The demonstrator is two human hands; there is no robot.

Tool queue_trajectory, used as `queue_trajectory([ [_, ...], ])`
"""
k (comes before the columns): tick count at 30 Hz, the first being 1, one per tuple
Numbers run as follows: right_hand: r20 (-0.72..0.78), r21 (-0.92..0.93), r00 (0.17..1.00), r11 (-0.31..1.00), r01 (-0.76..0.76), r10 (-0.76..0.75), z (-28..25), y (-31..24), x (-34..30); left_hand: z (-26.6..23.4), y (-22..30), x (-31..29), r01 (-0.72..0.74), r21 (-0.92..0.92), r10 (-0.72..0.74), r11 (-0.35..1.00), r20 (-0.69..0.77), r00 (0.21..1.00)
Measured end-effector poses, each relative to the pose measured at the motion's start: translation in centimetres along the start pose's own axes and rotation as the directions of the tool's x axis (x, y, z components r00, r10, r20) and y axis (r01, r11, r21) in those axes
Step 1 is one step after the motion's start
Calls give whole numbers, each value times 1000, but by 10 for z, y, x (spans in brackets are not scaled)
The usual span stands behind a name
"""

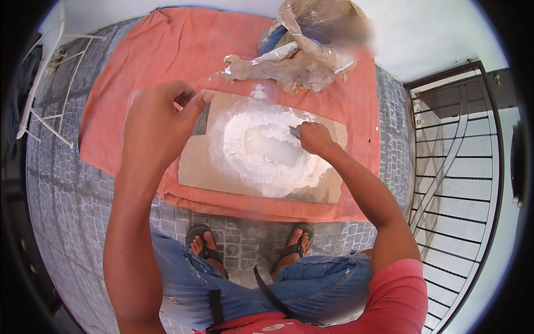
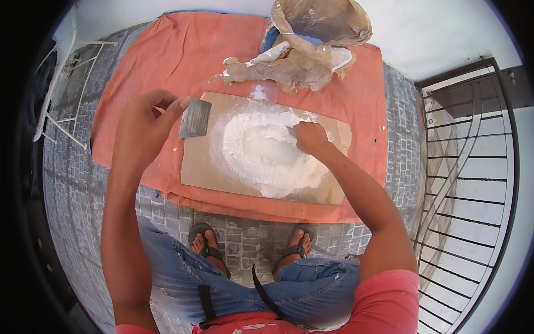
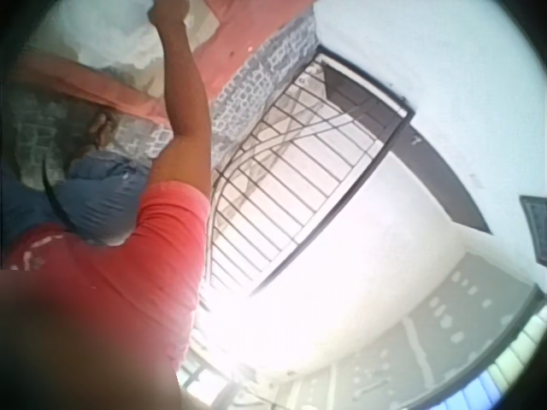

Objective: The person pours water from a plastic bottle onto a pile of white powder on a cardboard sheet and then uses two metal trowels to mix and spread the powder into a paste. The person repeatedly scrapes and folds the mixture, gradually incorporating the water.

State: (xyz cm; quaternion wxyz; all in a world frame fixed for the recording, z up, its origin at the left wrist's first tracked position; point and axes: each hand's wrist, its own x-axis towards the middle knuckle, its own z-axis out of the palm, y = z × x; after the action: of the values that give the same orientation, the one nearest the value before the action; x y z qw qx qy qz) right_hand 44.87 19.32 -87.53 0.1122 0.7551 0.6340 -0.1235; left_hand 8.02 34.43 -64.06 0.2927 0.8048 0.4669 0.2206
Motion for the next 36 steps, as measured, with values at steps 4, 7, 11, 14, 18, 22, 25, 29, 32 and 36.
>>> queue_trajectory([
  [4,9,13,1000,1000,14,-15,-1,-2,-7,1,5,0,5,-22,-5,1000,9,1000],
  [7,-17,22,1000,1000,10,-10,-9,-5,-10,2,6,0,-1,4,1,1000,9,1000],
  [11,-57,12,998,1000,8,-7,-19,-2,-6,8,5,-1,-27,-5,27,1000,-9,1000],
  [14,-68,-1,997,999,45,-45,-14,-7,-1,11,3,-1,-58,17,58,998,-21,998],
  [18,-85,-45,990,993,108,-111,0,-15,3,9,1,-2,-28,46,28,999,9,1000],
  [22,-78,-37,992,995,93,-96,5,-17,0,7,-2,-2,-38,55,39,998,-9,999],
  [25,-3,10,998,998,60,-60,-3,-17,-3,11,-4,-1,-54,47,55,997,-18,998],
  [29,22,34,999,999,-41,40,-24,-4,-8,13,-7,1,-61,58,61,996,-5,998],
  [32,94,31,991,995,-98,95,-32,14,-12,15,-8,1,-79,35,80,996,-15,997],
  [36,126,67,981,986,-154,145,-8,19,-17,14,-7,1,-94,83,97,992,-28,995],
])
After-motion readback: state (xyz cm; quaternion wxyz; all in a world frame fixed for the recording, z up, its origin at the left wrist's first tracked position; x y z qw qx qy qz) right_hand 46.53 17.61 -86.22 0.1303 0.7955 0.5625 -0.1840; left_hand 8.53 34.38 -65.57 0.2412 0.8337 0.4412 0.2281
